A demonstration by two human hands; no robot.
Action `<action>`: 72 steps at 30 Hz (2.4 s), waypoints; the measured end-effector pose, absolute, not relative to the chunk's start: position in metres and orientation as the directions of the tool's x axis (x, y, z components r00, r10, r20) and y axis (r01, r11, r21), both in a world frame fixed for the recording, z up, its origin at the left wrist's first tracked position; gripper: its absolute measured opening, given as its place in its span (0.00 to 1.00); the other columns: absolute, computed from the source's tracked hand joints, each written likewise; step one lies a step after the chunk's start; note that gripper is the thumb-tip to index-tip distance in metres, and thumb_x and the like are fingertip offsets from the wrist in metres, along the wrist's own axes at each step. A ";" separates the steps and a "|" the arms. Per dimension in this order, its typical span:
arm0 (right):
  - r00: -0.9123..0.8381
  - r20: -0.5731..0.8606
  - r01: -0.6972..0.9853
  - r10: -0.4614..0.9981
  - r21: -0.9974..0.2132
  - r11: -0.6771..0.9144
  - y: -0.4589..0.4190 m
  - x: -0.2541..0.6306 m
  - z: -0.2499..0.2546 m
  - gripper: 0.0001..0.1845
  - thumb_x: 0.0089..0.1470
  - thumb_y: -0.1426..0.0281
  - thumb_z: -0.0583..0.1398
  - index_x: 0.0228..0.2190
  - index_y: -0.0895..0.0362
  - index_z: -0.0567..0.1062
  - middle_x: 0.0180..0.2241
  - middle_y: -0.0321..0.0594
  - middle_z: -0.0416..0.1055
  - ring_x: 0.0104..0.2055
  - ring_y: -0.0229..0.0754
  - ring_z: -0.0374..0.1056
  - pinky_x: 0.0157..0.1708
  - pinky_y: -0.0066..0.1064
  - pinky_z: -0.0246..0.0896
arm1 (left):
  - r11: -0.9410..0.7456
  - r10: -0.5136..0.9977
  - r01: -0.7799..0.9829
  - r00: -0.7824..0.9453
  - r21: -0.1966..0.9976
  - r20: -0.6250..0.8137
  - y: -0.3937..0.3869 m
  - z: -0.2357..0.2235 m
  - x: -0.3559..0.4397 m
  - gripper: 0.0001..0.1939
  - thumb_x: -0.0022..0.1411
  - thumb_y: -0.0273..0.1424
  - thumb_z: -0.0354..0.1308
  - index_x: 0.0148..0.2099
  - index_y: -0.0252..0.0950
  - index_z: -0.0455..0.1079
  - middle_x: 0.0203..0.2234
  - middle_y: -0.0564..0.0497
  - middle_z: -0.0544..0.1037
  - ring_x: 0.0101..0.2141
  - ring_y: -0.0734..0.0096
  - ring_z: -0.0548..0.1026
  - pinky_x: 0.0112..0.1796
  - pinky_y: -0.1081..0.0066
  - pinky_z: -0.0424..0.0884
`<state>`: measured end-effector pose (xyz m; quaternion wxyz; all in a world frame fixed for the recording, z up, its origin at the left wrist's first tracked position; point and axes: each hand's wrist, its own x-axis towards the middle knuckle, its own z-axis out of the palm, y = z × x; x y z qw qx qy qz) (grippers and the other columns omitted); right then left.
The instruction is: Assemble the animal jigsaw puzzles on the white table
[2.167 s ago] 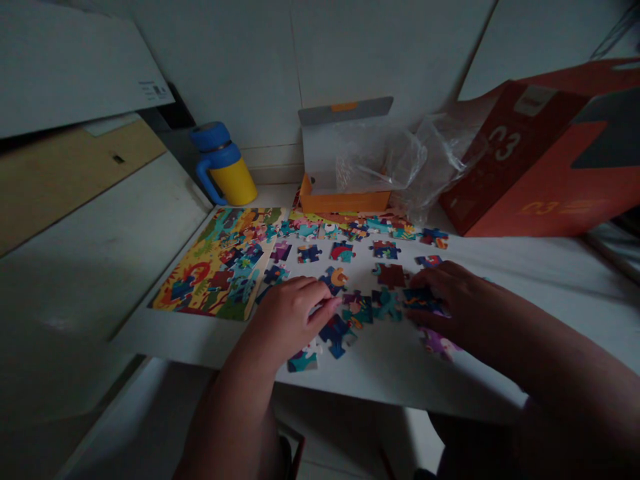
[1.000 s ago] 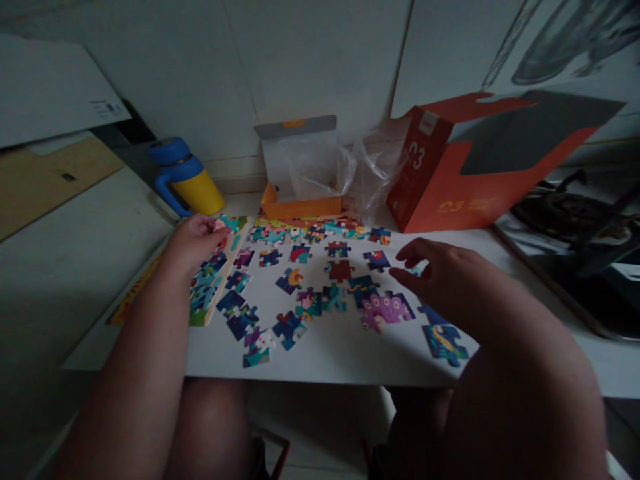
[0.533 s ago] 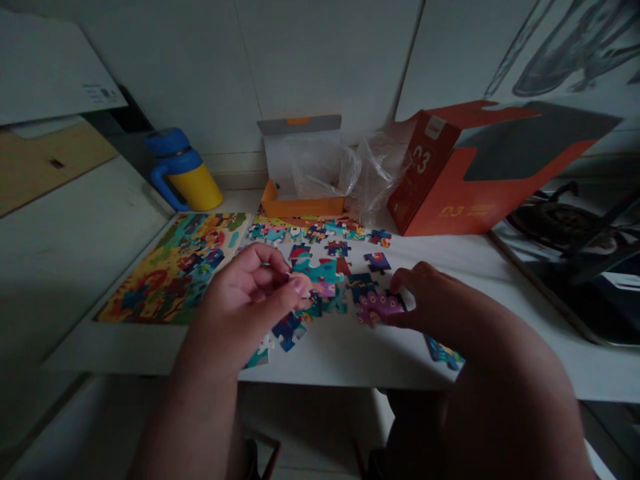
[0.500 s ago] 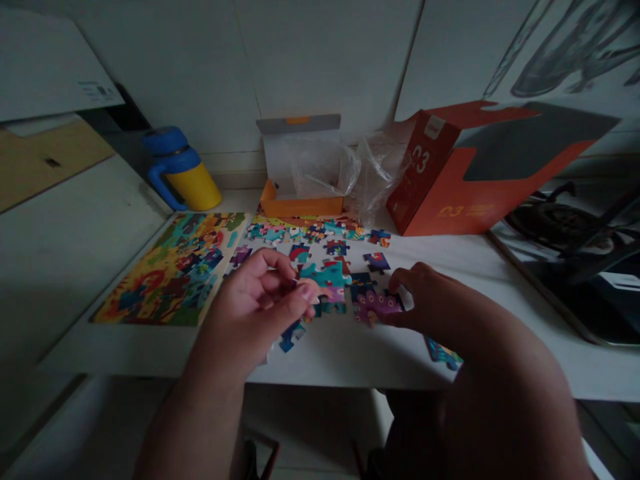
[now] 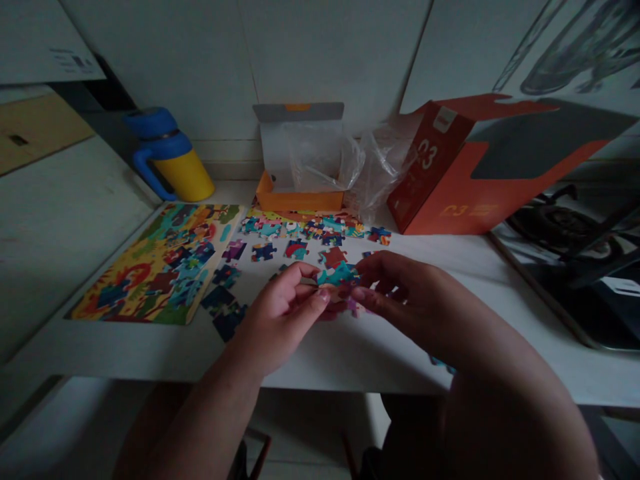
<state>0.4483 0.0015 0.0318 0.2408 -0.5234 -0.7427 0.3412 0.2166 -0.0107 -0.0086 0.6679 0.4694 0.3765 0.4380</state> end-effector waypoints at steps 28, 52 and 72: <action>-0.448 -0.119 0.322 0.886 -0.946 0.035 0.004 0.438 0.032 0.13 0.69 0.58 0.60 0.38 0.54 0.76 0.32 0.36 0.76 0.28 0.37 0.68 0.28 0.29 0.62 | -0.064 0.977 -0.035 0.201 0.997 0.069 -0.007 -0.015 0.215 0.12 0.70 0.40 0.69 0.47 0.39 0.76 0.42 0.49 0.82 0.44 0.69 0.81 0.47 0.71 0.77; -0.391 -0.243 0.568 0.888 -0.822 0.025 0.006 0.459 0.020 0.15 0.67 0.54 0.62 0.41 0.51 0.80 0.32 0.38 0.83 0.30 0.42 0.77 0.29 0.32 0.67 | -0.100 0.960 0.199 0.277 0.975 0.042 -0.011 -0.022 0.216 0.15 0.74 0.37 0.64 0.59 0.39 0.74 0.47 0.46 0.83 0.47 0.63 0.81 0.47 0.66 0.77; -0.376 -0.226 0.706 0.899 -0.698 0.120 0.009 0.465 0.026 0.09 0.64 0.61 0.64 0.39 0.51 0.81 0.33 0.36 0.80 0.31 0.40 0.70 0.31 0.31 0.58 | -0.194 0.848 0.285 0.529 0.939 0.015 -0.020 -0.021 0.226 0.07 0.70 0.30 0.67 0.50 0.41 0.78 0.42 0.52 0.85 0.41 0.69 0.83 0.44 0.69 0.79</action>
